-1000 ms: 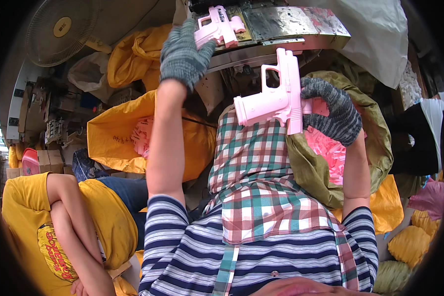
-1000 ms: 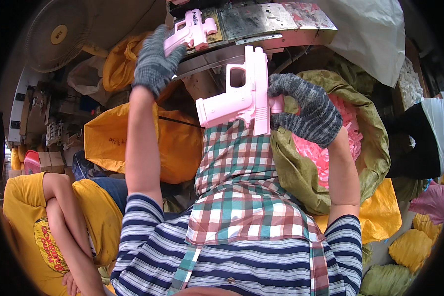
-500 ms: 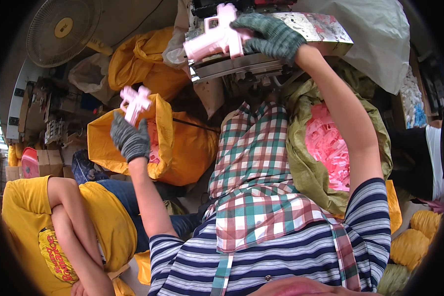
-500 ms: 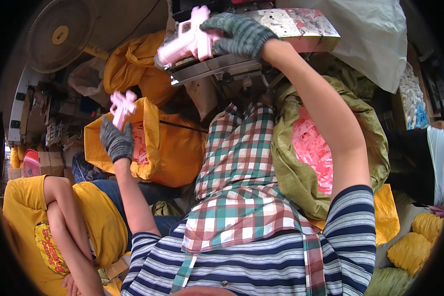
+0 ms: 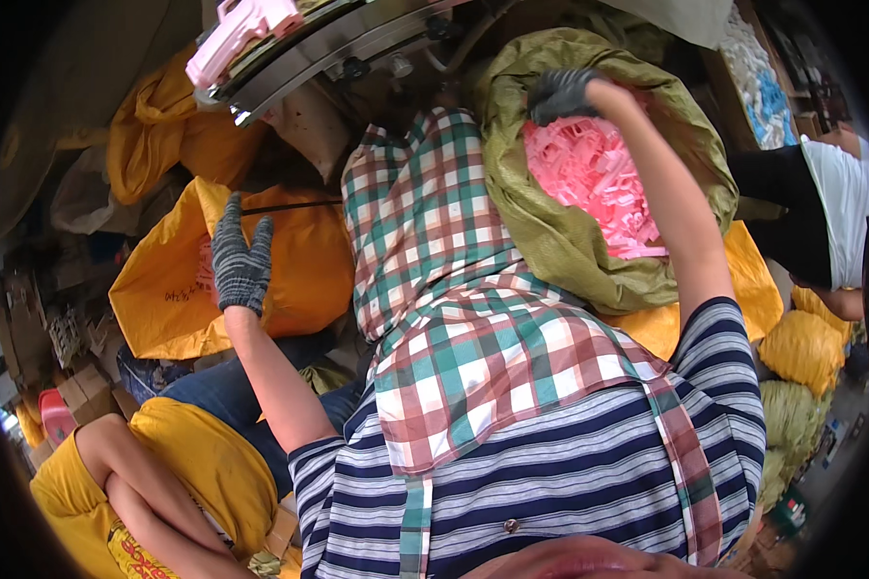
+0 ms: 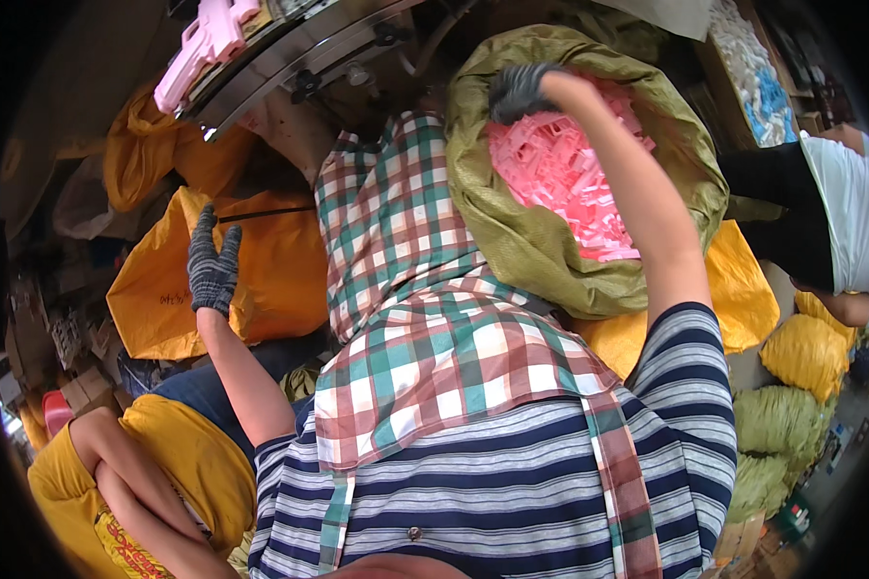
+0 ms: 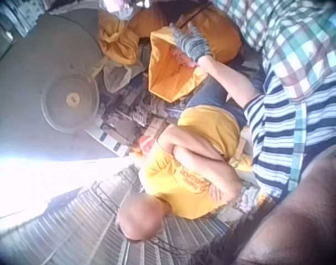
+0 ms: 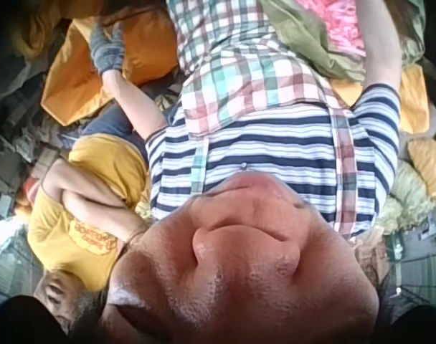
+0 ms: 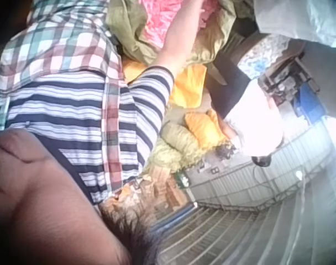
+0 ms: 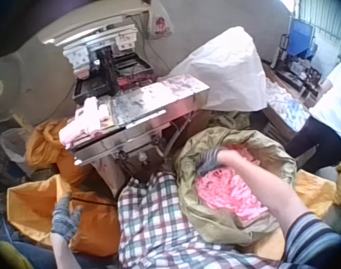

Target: Assembling pink plastic toy guns using an assembly jig in a manufacturing workshop.

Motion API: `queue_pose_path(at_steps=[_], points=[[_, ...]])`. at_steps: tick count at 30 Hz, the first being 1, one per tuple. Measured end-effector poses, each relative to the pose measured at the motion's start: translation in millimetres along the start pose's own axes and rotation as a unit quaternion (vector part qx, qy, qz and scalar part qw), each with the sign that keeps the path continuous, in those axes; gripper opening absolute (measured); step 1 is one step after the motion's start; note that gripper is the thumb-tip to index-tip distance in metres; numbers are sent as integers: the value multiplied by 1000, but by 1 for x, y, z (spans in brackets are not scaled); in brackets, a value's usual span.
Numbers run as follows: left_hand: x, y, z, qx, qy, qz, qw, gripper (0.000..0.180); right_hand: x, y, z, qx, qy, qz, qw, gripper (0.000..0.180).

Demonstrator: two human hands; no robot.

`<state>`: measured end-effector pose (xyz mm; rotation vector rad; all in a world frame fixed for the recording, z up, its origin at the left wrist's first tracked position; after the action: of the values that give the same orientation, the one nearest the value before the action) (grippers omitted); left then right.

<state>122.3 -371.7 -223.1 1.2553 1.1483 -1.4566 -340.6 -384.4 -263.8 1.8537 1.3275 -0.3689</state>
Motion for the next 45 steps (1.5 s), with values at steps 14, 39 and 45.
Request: queue_pose_path(at_steps=[14,39,45], points=[[28,-74,-14,97,161,36,982,54,82,-69,15,40,-138,-153,978,34],[-75,-132,72,141,-473,39,869,69,-21,131,-113,-409,-472,197,756,43],[-116,-103,138,95,-154,160,970,61,-35,137,-95,-419,-429,237,764,50]])
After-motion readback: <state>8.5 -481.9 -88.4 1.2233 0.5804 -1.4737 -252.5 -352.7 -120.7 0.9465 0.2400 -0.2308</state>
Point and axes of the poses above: each hand's wrist, its own z-axis towards the middle knuckle, its own x-axis out of the palm, y = z × x, the point moved 2 cm from there along z, towards the middle knuckle, and after that the axes turned 12 degrees about z, right-handed, at the moved point
